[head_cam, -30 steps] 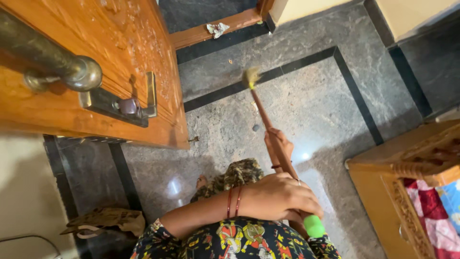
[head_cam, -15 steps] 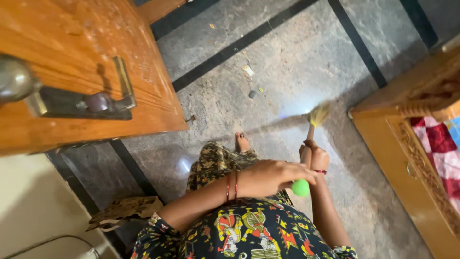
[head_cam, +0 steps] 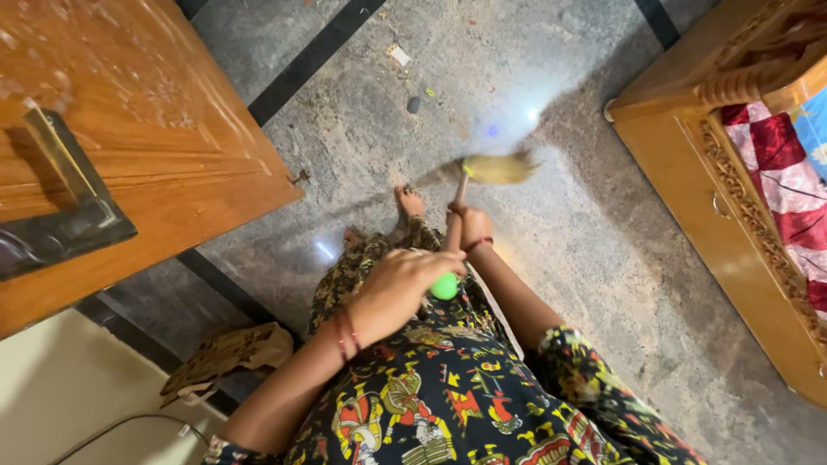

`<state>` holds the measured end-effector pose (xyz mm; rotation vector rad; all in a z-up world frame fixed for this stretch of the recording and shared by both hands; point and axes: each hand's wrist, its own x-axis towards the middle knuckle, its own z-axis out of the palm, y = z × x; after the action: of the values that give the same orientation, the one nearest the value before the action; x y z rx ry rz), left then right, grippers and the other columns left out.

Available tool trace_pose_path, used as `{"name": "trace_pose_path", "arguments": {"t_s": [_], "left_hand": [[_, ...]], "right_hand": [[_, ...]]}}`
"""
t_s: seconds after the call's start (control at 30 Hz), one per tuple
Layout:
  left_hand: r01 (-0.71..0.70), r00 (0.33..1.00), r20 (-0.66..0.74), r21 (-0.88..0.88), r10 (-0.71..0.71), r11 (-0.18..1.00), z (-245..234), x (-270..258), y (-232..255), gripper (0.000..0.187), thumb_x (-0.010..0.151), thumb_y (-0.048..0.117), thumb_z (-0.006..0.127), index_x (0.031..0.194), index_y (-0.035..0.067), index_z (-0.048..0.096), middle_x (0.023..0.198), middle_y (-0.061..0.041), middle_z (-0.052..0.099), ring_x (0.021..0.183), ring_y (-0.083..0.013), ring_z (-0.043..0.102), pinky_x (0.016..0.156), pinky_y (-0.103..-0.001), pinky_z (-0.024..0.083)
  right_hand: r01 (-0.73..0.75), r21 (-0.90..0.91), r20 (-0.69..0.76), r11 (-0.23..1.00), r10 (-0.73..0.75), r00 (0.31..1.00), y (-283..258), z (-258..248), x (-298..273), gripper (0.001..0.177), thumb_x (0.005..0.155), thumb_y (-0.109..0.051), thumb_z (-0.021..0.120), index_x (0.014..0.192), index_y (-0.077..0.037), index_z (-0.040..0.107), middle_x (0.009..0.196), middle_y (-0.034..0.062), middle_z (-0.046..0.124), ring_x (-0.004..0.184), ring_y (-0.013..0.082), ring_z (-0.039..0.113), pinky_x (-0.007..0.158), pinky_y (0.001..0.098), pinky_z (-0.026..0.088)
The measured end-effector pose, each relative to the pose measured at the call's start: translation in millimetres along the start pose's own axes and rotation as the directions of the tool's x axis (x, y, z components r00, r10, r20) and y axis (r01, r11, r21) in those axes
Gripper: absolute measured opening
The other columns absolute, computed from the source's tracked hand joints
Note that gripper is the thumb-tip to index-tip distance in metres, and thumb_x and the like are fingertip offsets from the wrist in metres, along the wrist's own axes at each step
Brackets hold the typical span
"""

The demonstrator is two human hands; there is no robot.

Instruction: The person sweeps debris from the floor using a handheld broom, moving through several areas of the room and clearing items out of the way.

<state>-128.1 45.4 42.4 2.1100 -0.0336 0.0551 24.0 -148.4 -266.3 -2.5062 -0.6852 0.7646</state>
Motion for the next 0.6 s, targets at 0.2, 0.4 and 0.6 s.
{"name": "trace_pose_path", "arguments": {"t_s": [0.2, 0.4, 0.6], "left_hand": [[0.192, 0.979, -0.069, -0.016, -0.193, 0.981, -32, -29, 2, 0.054, 0.072, -0.016, 0.058, 0.119, 0.01, 0.065, 0.138, -0.004, 0.066, 0.123, -0.0284, 0.063, 0.104, -0.044, 0.048], [0.244, 0.945, -0.194, -0.123, -0.264, 0.962, -38, -44, -5, 0.059, 0.073, -0.018, 0.059, 0.125, 0.008, 0.061, 0.146, -0.005, 0.06, 0.129, -0.0282, 0.062, 0.106, -0.042, 0.049], [0.192, 0.949, -0.241, -0.073, -0.204, 0.979, -46, -44, 3, 0.047, 0.079, -0.011, 0.064, 0.121, 0.011, 0.064, 0.149, -0.002, 0.057, 0.14, -0.0308, 0.054, 0.115, -0.042, 0.044]], "right_hand": [[0.262, -0.126, -0.049, 0.957, -0.27, 0.962, -49, 15, 49, 0.024, 0.086, -0.017, 0.07, 0.109, -0.018, 0.076, 0.091, 0.0187, 0.075, 0.083, 0.0369, 0.073, 0.072, 0.0459, 0.057], [0.355, -0.138, 0.078, 0.924, -0.348, 0.934, -109, 16, 97, 0.026, 0.082, -0.026, 0.075, 0.105, -0.015, 0.071, 0.089, 0.0199, 0.071, 0.079, 0.04, 0.071, 0.07, 0.0476, 0.057], [0.411, -0.258, -0.024, 0.874, -0.431, 0.902, -148, -18, 104, 0.031, 0.087, -0.015, 0.067, 0.117, -0.022, 0.067, 0.091, 0.0146, 0.072, 0.082, 0.0375, 0.072, 0.068, 0.0478, 0.056]]}}
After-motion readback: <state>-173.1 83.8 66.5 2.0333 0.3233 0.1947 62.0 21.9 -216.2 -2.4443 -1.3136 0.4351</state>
